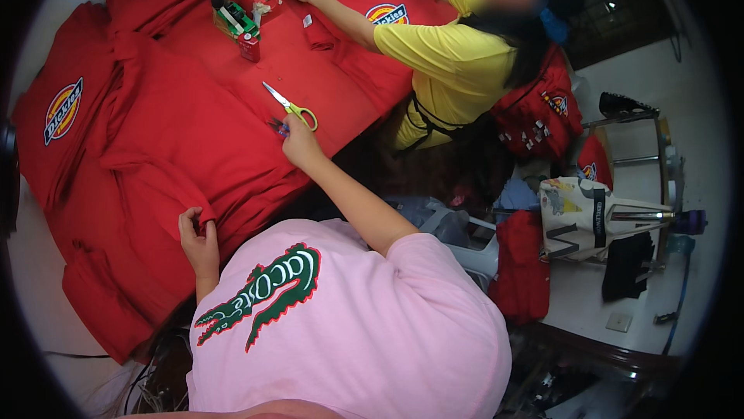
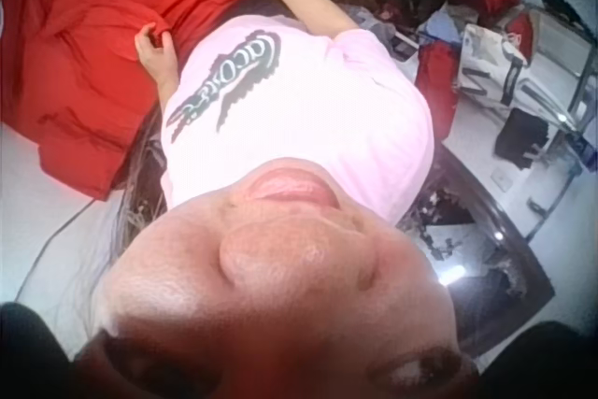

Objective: The person processes red shirts by using small blue shears to trim excess threads from the tags and collars, laying each shirt flat on a table and folding them after processing.

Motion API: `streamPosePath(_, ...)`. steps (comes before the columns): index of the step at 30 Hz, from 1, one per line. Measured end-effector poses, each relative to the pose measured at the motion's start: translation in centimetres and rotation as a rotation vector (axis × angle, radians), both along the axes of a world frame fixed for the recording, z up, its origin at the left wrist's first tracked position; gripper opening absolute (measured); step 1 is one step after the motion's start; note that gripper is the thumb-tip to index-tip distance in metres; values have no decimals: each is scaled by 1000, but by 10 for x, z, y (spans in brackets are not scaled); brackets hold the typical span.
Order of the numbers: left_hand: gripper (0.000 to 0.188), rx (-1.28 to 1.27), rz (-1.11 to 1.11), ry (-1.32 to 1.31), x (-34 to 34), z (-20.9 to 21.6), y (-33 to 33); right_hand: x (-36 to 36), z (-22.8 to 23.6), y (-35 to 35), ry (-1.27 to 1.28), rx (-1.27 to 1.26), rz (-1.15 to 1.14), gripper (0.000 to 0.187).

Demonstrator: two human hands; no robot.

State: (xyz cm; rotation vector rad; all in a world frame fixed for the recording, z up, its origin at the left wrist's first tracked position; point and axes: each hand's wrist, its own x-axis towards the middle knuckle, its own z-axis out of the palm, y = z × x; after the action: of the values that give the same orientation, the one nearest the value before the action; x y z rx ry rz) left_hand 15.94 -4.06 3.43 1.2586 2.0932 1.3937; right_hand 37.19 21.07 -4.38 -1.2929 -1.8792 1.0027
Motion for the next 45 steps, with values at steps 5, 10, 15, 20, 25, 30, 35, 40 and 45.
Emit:
streamPosePath(5, 26, -35, 28, 12, -9, -14, -10, -48, 41, -63, -40, -34, 629, 56)
streamPosePath(10, 30, 24, 50, 89, -18, -13, -10, -81, 23, -84, -534, -31, 861, 43)
streamPosePath(15, 44, -226, 90, 5, -15, -14, -29, -87, 46, -76, -349, -54, 705, 24)
streamPosePath(20, 43, -236, 119, 447, -48, -81, -63, -86, 114, -60, 43, 196, 439, 19)
streamPosePath(25, 46, 144, 669, -147, -145, -98, -115, -39, 147, -7, 359, 245, -73, 23)
streamPosePath(30, 36, 25, 777, 433, -174, 13, -119, 21, 164, 9, 253, 578, -260, 19)
streamPosePath(35, 32, 237, 789, 135, -222, 52, -155, 30, 242, -6, 257, 673, -259, 31)
streamPosePath(40, 47, 655, 523, -303, -213, 192, -164, 79, 329, -8, 102, 1135, -448, 24)
streamPosePath(45, 42, -88, 421, 1034, -217, 282, -116, 68, 340, 67, -120, 1086, -218, 26)
